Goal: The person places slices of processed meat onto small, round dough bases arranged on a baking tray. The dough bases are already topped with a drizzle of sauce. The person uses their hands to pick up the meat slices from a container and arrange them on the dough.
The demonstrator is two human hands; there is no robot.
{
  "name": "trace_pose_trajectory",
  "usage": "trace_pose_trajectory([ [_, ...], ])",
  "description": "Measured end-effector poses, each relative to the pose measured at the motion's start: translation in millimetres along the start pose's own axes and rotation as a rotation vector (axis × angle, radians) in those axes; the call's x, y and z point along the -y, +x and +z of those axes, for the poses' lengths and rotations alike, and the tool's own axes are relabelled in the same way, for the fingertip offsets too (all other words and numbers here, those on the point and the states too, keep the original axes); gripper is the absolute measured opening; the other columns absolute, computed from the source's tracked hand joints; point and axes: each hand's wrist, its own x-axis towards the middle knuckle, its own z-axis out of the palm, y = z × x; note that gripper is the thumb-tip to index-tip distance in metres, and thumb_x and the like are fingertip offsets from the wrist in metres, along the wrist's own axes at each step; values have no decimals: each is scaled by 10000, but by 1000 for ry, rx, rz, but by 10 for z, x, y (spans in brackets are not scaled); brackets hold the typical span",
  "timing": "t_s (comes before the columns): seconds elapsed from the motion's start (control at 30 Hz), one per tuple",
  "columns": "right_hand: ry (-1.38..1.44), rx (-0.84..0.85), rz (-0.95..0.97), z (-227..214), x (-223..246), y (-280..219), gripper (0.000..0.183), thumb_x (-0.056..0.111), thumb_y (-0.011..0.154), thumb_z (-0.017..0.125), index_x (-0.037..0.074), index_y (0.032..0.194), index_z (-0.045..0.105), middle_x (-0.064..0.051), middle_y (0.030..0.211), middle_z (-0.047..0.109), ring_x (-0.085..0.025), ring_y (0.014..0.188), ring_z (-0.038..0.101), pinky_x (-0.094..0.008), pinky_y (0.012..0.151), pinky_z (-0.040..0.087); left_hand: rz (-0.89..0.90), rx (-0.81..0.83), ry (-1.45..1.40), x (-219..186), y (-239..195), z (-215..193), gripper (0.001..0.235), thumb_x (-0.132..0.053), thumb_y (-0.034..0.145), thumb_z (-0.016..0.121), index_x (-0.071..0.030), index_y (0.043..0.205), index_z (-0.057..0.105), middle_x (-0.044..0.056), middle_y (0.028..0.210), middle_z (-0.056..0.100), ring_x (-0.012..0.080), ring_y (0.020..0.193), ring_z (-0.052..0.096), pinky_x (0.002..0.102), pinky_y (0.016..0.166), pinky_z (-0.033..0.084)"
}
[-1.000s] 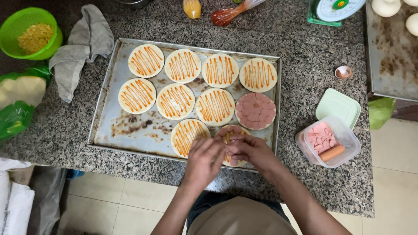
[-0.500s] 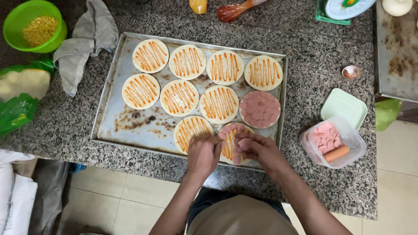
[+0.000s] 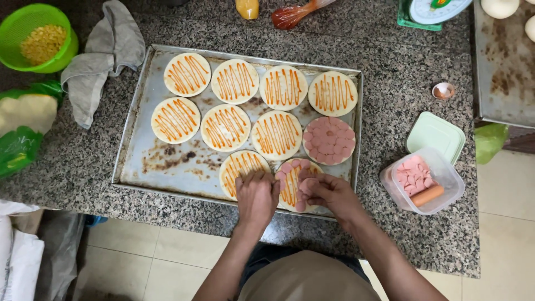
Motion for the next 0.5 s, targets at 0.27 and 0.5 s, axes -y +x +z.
trace_pose_trajectory([
  [0.27,59,55,78,172,275,-150,462,142,1233,720,-165,1573,778,-252,1086,820,-341,973,841,-560,1003,776,190,-21,-320,-452,135,-687,113,-250,1073,853,-180,1155,886,106,1147,837,388,1100,803,503,945,587],
  [0.5,-88,53,25,268,486,-237,444,113,1215,717,-72,1610,795,-159,1026,782,-274,952,847,-542,1040,791,419,34,-170,-615,214,-942,233,-268,1138,767,-159,1304,889,87,1309,774,338,1151,703,498,1036,491],
])
